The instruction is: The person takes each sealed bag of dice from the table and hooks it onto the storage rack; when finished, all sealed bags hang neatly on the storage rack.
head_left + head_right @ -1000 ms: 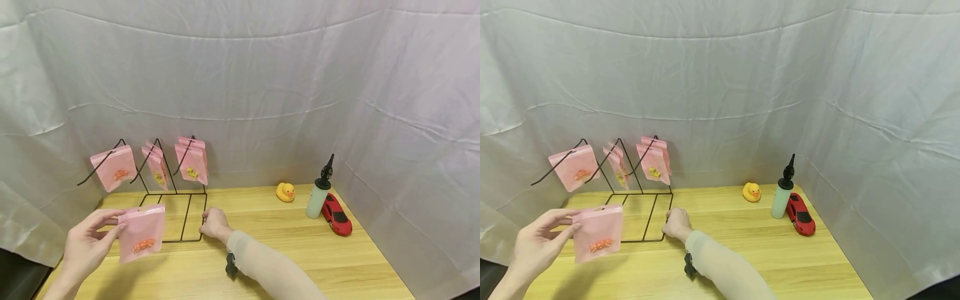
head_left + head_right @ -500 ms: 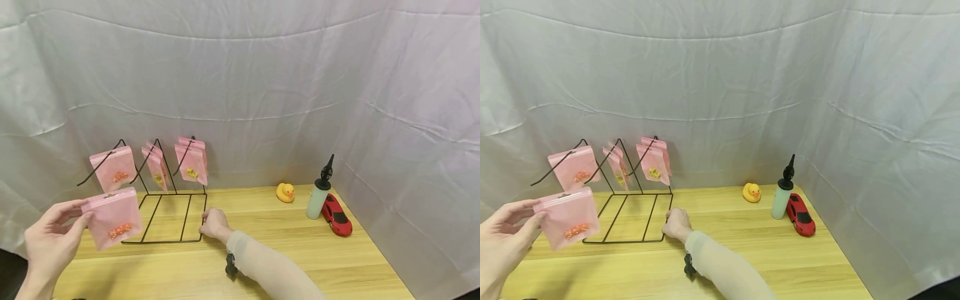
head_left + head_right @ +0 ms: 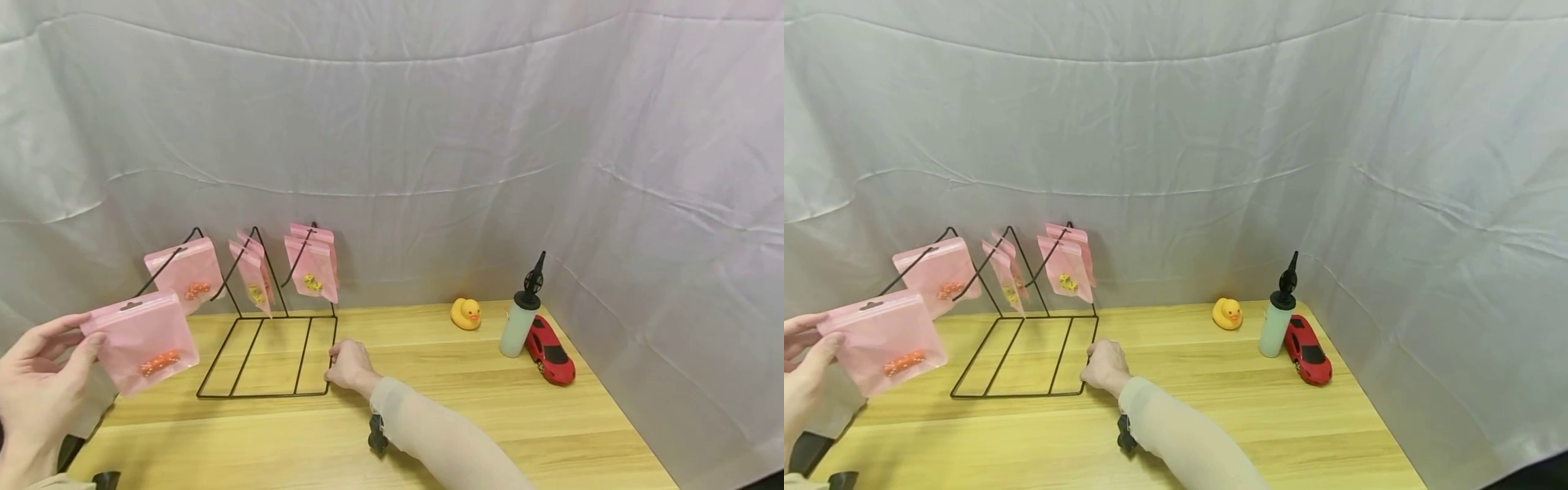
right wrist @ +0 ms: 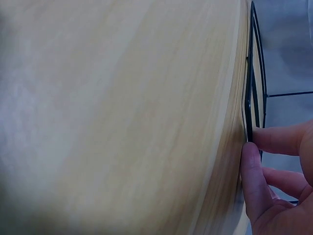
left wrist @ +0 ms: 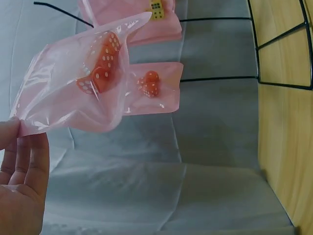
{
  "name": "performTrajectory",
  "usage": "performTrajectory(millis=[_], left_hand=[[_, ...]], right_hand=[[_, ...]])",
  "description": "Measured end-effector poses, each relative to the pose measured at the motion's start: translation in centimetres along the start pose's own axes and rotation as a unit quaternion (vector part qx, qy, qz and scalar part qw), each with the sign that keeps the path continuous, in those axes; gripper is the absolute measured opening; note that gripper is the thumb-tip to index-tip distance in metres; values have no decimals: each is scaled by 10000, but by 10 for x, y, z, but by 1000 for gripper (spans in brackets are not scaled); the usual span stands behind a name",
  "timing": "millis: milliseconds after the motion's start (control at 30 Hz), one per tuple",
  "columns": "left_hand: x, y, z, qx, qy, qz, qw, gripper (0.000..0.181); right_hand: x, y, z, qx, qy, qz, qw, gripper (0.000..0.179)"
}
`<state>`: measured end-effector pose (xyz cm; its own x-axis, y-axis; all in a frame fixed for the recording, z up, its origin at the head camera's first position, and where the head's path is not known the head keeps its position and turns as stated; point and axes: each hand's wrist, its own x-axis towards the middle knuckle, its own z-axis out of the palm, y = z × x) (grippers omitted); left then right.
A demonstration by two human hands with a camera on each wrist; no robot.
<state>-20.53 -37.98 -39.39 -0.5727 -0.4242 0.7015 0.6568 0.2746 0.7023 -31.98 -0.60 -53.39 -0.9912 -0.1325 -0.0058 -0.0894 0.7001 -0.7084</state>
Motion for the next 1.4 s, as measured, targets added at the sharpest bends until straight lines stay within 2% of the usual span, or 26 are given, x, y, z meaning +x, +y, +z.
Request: performTrajectory(millis=[100,300,467,533,600,700,833,967,1200,1300,1400], left_hand=[[4,-2,-2,396,70,-248,9989,37],[8,-8,-4,510,225,-480,9973,38],[11,-9,-1,1095,285,-480,9924,38],[13,-10,1,1240,301,-478,9907,38],[15,-10,3,1162,339,-537,9912,37],[18,-11,5,687,390,-657,9947,36],[21,-12,6,114,446,-714,9964,34],[23,-14,6,243,534,-772,9953,32],[27,-20,8,1029,453,-515,9923,28],[29,-21,10,792,358,-494,9950,26],[32,-22,14,811,321,-541,9947,24]], right_hand=[[-1,0,0,-28,55,-31,10000,51],[5,8,9,-235,136,-109,9996,50],[15,18,19,-161,172,-94,9997,53],[9,10,12,-9,112,-12,9999,53],[6,7,9,-63,132,-54,9999,51],[1,2,3,-162,106,-128,9997,50],[10,12,13,-290,95,-137,9994,51],[18,19,21,-331,59,-79,9994,52],[13,14,14,-144,-33,0,9999,54],[11,12,12,-161,-19,-26,9999,53],[13,14,14,-271,34,-107,9996,52]])
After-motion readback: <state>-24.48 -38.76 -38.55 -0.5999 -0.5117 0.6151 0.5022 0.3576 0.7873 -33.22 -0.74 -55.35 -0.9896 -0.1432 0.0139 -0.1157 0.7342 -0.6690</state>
